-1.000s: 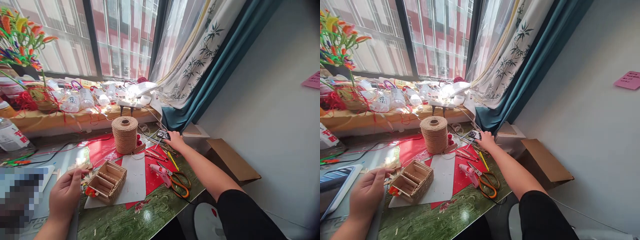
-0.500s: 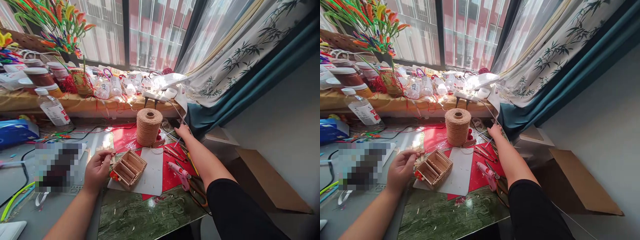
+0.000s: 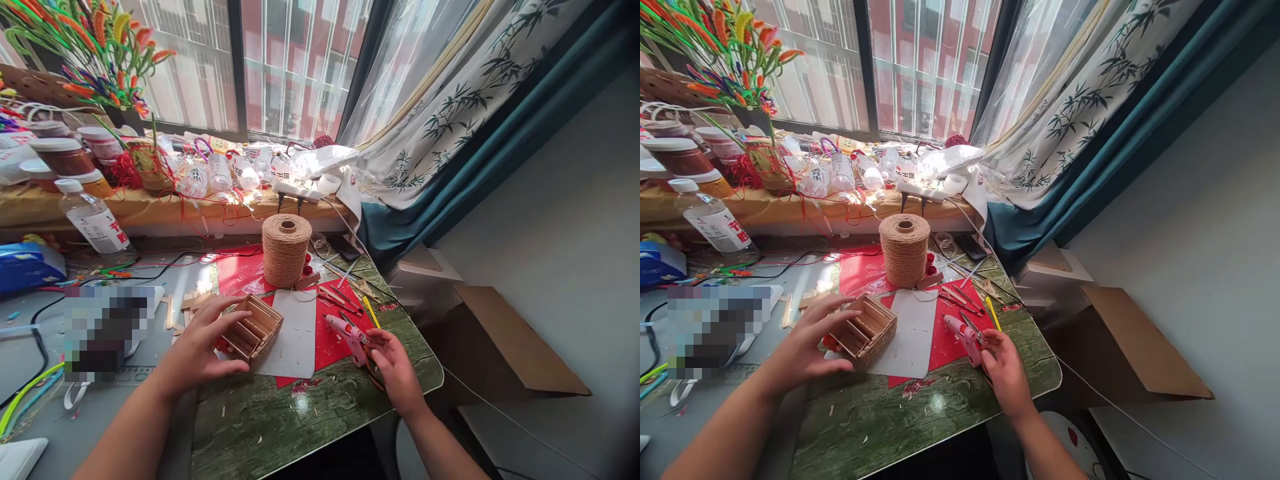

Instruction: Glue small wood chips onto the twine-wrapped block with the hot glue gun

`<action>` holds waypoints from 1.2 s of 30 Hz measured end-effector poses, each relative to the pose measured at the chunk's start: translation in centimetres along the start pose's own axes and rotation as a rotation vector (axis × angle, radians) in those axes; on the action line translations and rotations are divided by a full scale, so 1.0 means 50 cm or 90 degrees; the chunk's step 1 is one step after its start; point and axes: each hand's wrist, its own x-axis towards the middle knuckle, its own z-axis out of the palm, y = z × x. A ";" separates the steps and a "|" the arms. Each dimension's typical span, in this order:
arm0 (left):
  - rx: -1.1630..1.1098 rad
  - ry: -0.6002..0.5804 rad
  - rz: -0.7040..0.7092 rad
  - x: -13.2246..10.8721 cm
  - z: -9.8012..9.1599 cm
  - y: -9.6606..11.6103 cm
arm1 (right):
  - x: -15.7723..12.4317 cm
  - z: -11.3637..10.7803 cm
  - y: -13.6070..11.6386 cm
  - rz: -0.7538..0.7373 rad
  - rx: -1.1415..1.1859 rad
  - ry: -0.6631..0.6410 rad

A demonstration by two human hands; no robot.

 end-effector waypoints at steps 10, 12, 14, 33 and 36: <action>-0.091 -0.028 -0.029 0.011 -0.001 0.045 | 0.054 0.082 -0.014 0.002 -0.237 -0.084; -0.098 -0.023 -0.031 0.008 -0.002 0.051 | 0.063 0.086 -0.023 0.002 -0.194 -0.095; -0.110 -0.007 -0.029 0.006 -0.003 0.050 | 0.067 0.083 -0.031 0.010 -0.118 -0.082; -0.400 0.297 -0.331 0.008 0.029 -0.008 | 0.035 -0.026 -0.106 0.251 0.279 -0.122; -0.434 0.317 -0.347 0.008 0.034 -0.017 | 0.056 -0.108 -0.104 0.296 0.097 -0.123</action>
